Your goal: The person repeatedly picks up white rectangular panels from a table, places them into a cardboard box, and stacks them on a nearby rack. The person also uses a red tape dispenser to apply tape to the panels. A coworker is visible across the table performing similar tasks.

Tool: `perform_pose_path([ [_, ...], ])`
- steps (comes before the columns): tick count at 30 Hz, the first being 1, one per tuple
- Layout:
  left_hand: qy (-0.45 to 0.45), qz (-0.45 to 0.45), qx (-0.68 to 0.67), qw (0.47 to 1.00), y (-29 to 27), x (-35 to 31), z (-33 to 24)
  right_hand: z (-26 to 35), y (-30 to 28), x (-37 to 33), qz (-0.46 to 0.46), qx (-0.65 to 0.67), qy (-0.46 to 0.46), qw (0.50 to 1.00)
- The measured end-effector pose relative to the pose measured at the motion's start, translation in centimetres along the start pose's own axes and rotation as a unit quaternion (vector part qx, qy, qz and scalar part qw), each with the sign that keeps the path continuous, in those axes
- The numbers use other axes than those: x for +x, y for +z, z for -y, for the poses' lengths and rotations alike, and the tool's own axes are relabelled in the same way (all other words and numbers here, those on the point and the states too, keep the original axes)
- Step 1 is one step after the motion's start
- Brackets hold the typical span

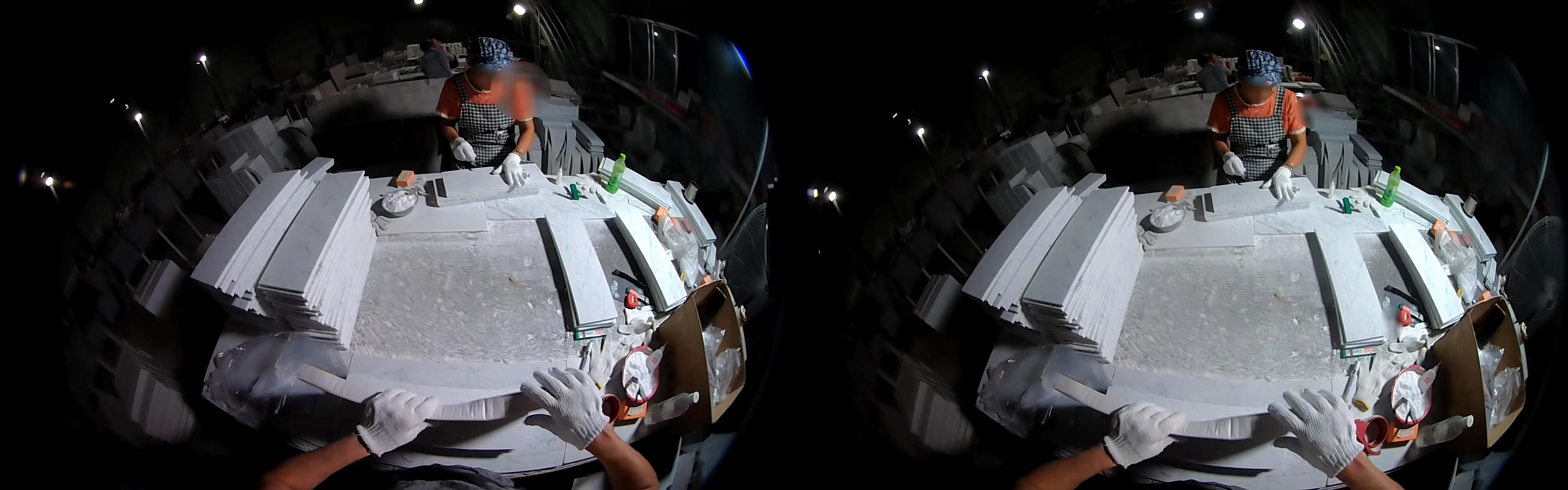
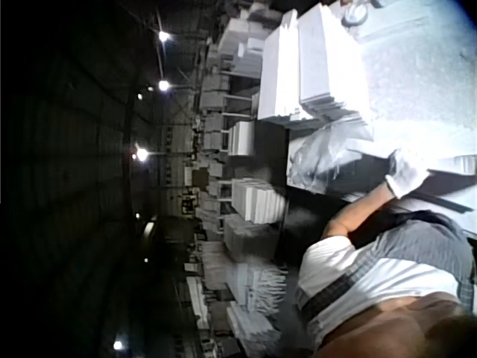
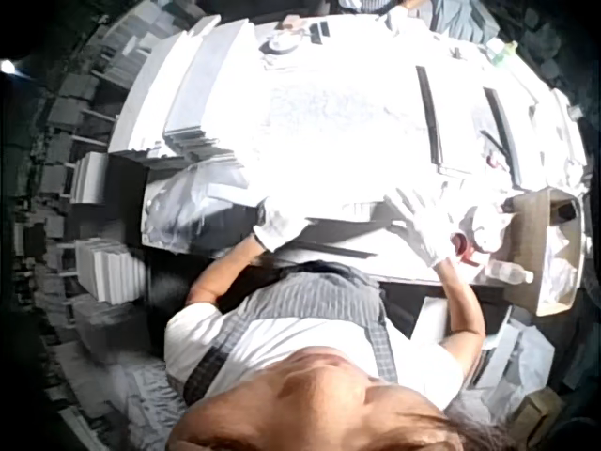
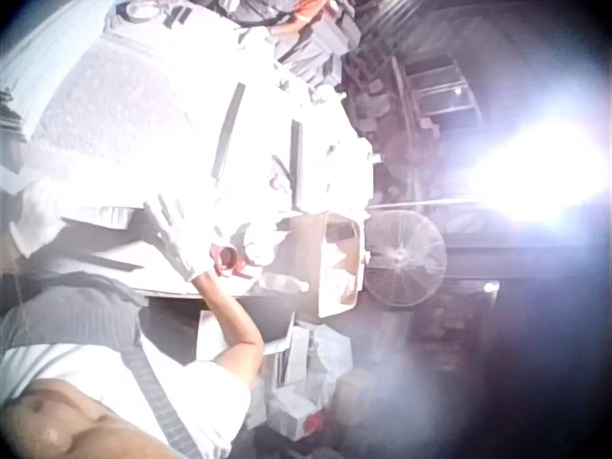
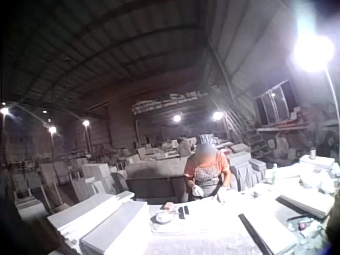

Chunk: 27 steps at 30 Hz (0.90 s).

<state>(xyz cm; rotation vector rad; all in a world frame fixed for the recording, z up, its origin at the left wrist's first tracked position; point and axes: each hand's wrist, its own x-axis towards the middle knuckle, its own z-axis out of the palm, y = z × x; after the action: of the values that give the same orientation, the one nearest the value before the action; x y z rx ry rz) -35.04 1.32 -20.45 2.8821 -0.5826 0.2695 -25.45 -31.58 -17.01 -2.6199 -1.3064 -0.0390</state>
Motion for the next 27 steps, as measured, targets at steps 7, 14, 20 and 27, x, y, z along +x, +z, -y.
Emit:
perform_pose_path([
  [7,-0.009,-0.068,0.022,0.997,0.8,-1.7,-1.4,-1.5,1.2,1.9,0.120,0.105,-0.021,0.987],
  [14,0.004,0.032,0.010,0.999,0.5,-1.2,-1.2,-1.8,1.8,2.3,0.285,0.072,-0.006,0.956],
  [20,-0.043,-0.022,0.058,0.997,-1.8,-1.0,-1.0,-1.5,0.1,2.2,0.123,0.113,-0.040,0.985],
  [27,-0.133,0.086,0.127,0.979,-6.2,-1.1,1.7,-2.4,1.1,2.4,0.014,0.097,-0.058,0.994],
])
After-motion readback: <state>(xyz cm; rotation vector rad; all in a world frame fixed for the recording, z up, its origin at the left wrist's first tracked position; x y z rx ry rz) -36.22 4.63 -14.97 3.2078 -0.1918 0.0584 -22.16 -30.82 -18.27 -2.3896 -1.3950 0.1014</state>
